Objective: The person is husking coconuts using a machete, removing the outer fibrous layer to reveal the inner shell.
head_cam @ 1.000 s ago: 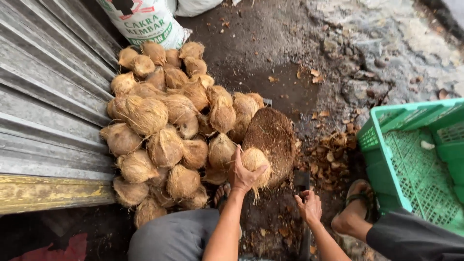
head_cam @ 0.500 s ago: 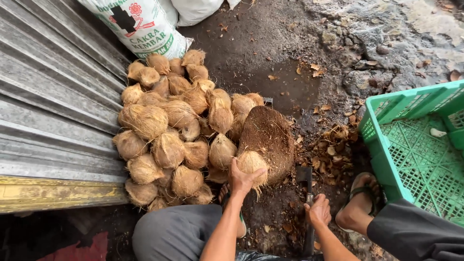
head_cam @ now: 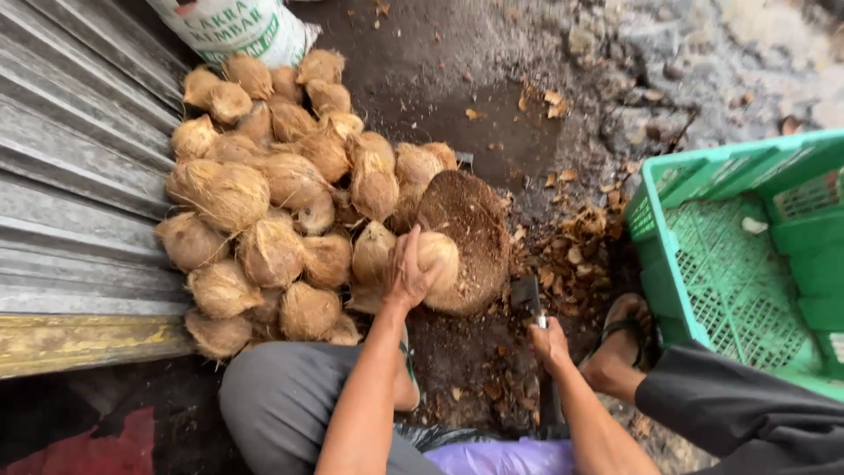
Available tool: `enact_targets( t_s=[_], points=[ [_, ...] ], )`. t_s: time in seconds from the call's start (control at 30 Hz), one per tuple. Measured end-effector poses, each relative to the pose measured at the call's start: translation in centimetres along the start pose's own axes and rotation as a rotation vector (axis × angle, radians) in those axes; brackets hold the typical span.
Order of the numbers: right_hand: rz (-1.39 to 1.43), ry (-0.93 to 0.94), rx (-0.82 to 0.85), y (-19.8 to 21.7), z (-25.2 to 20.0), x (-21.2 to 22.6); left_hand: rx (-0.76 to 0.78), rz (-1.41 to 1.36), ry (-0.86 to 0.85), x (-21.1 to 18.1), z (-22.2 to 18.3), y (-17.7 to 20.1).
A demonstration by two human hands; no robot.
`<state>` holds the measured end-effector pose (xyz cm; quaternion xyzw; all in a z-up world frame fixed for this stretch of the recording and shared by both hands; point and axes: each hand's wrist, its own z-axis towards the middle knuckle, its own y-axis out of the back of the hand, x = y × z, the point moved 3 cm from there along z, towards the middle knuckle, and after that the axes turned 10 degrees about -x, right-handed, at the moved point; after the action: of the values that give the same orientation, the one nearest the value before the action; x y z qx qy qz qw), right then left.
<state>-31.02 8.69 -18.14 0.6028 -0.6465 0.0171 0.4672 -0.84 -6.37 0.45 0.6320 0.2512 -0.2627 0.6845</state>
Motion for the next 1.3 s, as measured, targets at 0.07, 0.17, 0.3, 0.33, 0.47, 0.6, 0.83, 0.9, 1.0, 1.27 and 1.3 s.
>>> enact_targets(
  t_s=[0.07,0.17,0.3,0.33,0.47,0.6,0.83,0.9,1.0,1.27,1.3],
  points=[
    [-0.023,0.022,-0.027,1.2,-2.0,2.0,0.047,-0.072,0.124,0.8,-0.4,-0.5],
    [-0.095,0.13,-0.045,2.6,-4.2,6.1,0.001,-0.315,0.267,0.9,-0.3,-1.4],
    [-0.014,0.175,-0.035,3.7,-4.9,10.0,-0.012,-0.186,0.252,2.5,0.0,-1.9],
    [0.16,0.2,0.098,4.1,-6.0,11.9,-0.019,-0.193,0.247,2.0,0.0,-2.0],
    [0.362,0.304,0.23,7.3,-12.1,19.0,-0.071,-0.199,0.247,-0.1,-0.5,-0.5],
    [0.168,0.354,0.234,5.6,-12.4,16.5,-0.142,-0.262,0.314,1.6,0.1,-3.0],
    [-0.142,0.319,0.204,-2.5,-9.9,6.7,-0.193,-0.159,0.294,4.5,1.2,-5.9],
    [-0.111,0.286,0.194,-2.8,-9.8,6.2,-0.155,-0.113,0.26,4.8,1.4,-6.3],
    [-0.095,0.296,0.168,-2.8,-9.8,6.3,-0.132,-0.091,0.25,2.0,1.0,-3.6],
    [0.188,0.429,0.064,3.5,-13.5,16.5,-0.188,-0.089,0.161,2.5,1.8,-4.9],
    [0.185,0.426,0.069,3.5,-13.6,16.8,-0.187,-0.086,0.167,3.0,1.6,-5.1]
  ],
)
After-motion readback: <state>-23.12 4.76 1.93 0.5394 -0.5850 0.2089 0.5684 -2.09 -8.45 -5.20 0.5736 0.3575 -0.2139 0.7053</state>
